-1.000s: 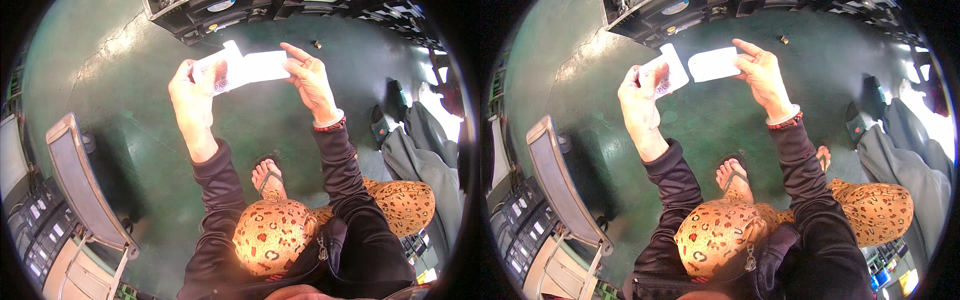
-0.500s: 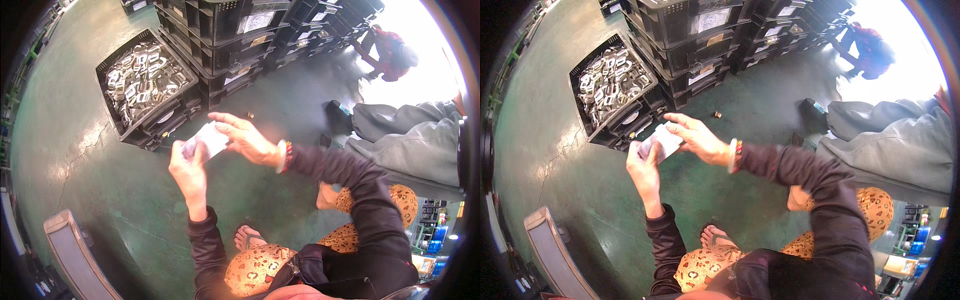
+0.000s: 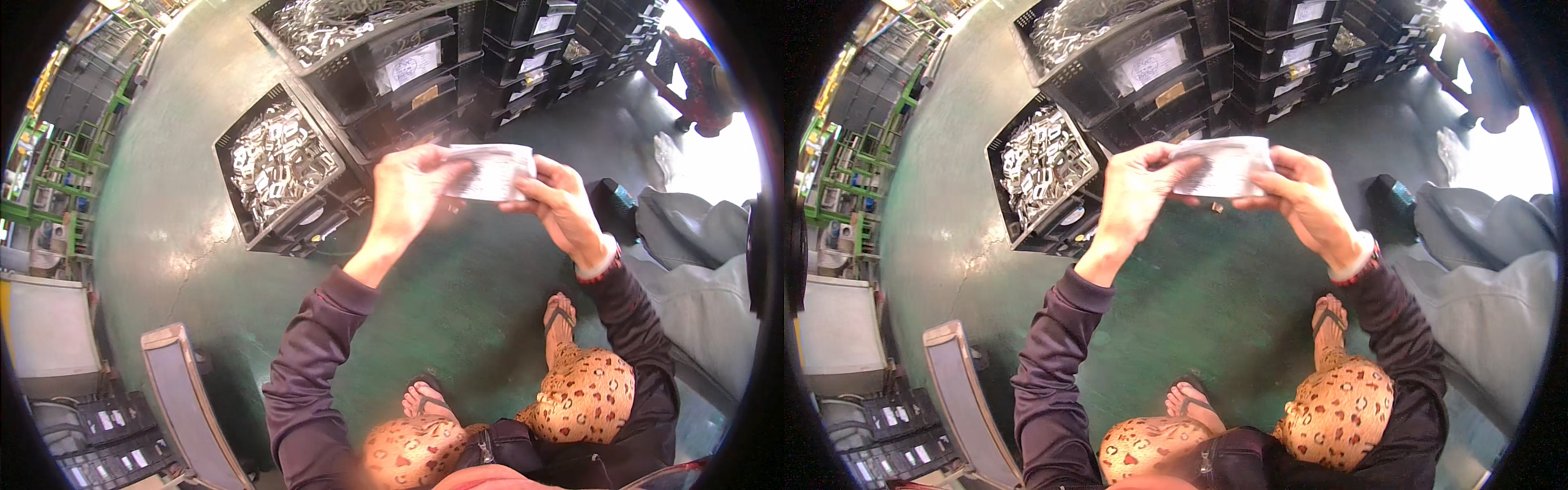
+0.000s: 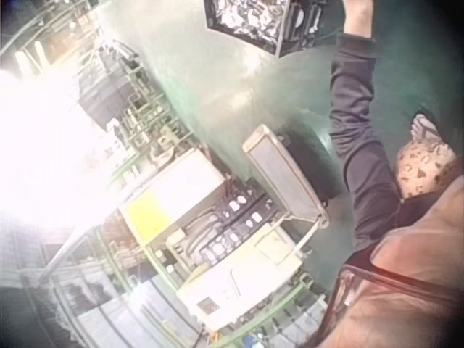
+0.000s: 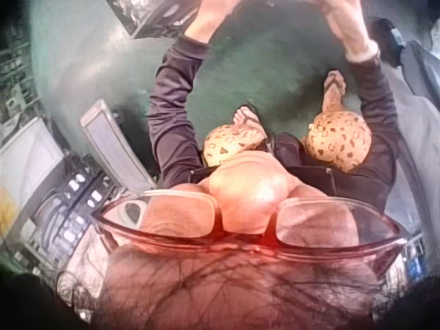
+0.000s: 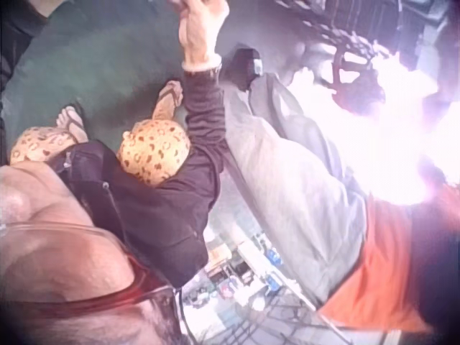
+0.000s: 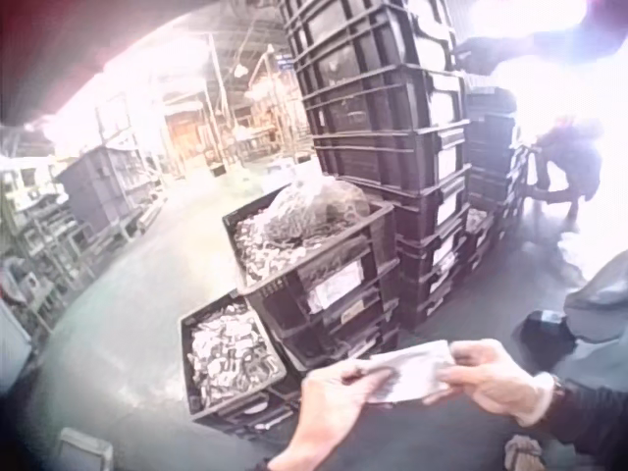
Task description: The person moves black plastic bins filled with small metal parts across a green factory floor, stacks them, and places paper labels on the bins. The person also handles small plastic bags and adjusts labels on stacked bins.
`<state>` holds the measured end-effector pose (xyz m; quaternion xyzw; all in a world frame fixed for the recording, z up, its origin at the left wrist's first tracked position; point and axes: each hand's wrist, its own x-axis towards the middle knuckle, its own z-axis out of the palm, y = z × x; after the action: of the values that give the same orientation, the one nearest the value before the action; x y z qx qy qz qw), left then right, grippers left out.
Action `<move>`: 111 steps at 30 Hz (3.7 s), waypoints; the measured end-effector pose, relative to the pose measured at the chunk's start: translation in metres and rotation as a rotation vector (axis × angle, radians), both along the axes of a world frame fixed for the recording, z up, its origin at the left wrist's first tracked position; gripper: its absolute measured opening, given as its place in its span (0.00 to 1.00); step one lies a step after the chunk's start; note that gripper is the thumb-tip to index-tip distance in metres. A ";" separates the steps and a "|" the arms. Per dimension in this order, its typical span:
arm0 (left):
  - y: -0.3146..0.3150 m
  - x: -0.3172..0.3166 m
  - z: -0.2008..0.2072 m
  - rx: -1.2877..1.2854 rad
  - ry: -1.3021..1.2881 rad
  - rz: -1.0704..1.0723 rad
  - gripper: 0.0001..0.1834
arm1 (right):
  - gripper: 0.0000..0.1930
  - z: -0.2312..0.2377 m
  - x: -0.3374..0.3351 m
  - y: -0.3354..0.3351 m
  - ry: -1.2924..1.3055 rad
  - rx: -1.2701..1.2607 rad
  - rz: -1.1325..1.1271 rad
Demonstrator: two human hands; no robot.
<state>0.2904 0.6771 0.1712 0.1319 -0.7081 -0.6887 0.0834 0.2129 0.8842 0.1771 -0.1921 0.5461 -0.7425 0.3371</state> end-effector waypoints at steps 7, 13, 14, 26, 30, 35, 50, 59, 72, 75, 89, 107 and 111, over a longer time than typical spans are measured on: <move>0.024 -0.055 0.004 -0.096 0.148 0.064 0.33 | 0.18 -0.033 -0.055 0.122 -0.070 -0.164 -0.482; 0.001 -0.067 0.010 -1.161 0.478 0.309 0.07 | 0.16 -0.042 -0.083 0.176 -0.110 -0.395 -0.670; -0.005 -0.068 0.012 -1.198 0.442 0.355 0.08 | 0.17 -0.041 -0.085 0.179 -0.063 -0.426 -0.643; -0.024 -0.085 -0.024 -1.638 0.318 0.618 0.38 | 0.20 -0.007 -0.099 0.177 0.065 -0.445 -0.699; -0.021 -0.091 -0.033 -1.602 0.379 0.718 0.38 | 0.21 0.010 -0.106 0.170 0.139 -0.437 -0.749; -0.020 -0.093 -0.036 -1.547 0.397 0.723 0.37 | 0.20 0.010 -0.111 0.162 0.162 -0.449 -0.743; -0.011 -0.104 -0.029 -1.440 0.407 1.090 0.09 | 0.15 -0.002 -0.106 0.110 0.157 -0.454 -0.596; -0.015 -0.119 -0.035 -1.487 0.420 1.293 0.09 | 0.17 -0.053 -0.201 0.077 0.102 -0.179 -0.748; -0.008 -0.108 -0.031 -1.463 0.421 1.304 0.04 | 0.14 -0.122 -0.204 0.050 -0.045 0.031 -0.296; -0.005 -0.109 -0.032 -1.398 0.404 1.333 0.04 | 0.16 -0.130 -0.193 0.039 -0.061 0.019 -0.156; -0.005 -0.117 -0.030 -1.460 0.372 1.359 0.10 | 0.27 -0.084 -0.164 0.039 0.074 0.060 -0.071; 0.002 -0.121 -0.031 -1.477 0.402 1.280 0.11 | 0.26 -0.070 -0.162 0.046 0.154 0.008 -0.058; 0.002 -0.130 -0.030 -1.552 0.437 1.190 0.14 | 0.26 -0.071 -0.163 0.049 0.134 -0.007 -0.065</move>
<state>0.1600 0.6790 0.1417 0.2446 -0.7495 0.1087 0.6055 0.0494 0.9334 0.1065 -0.2248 0.5708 -0.7403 0.2750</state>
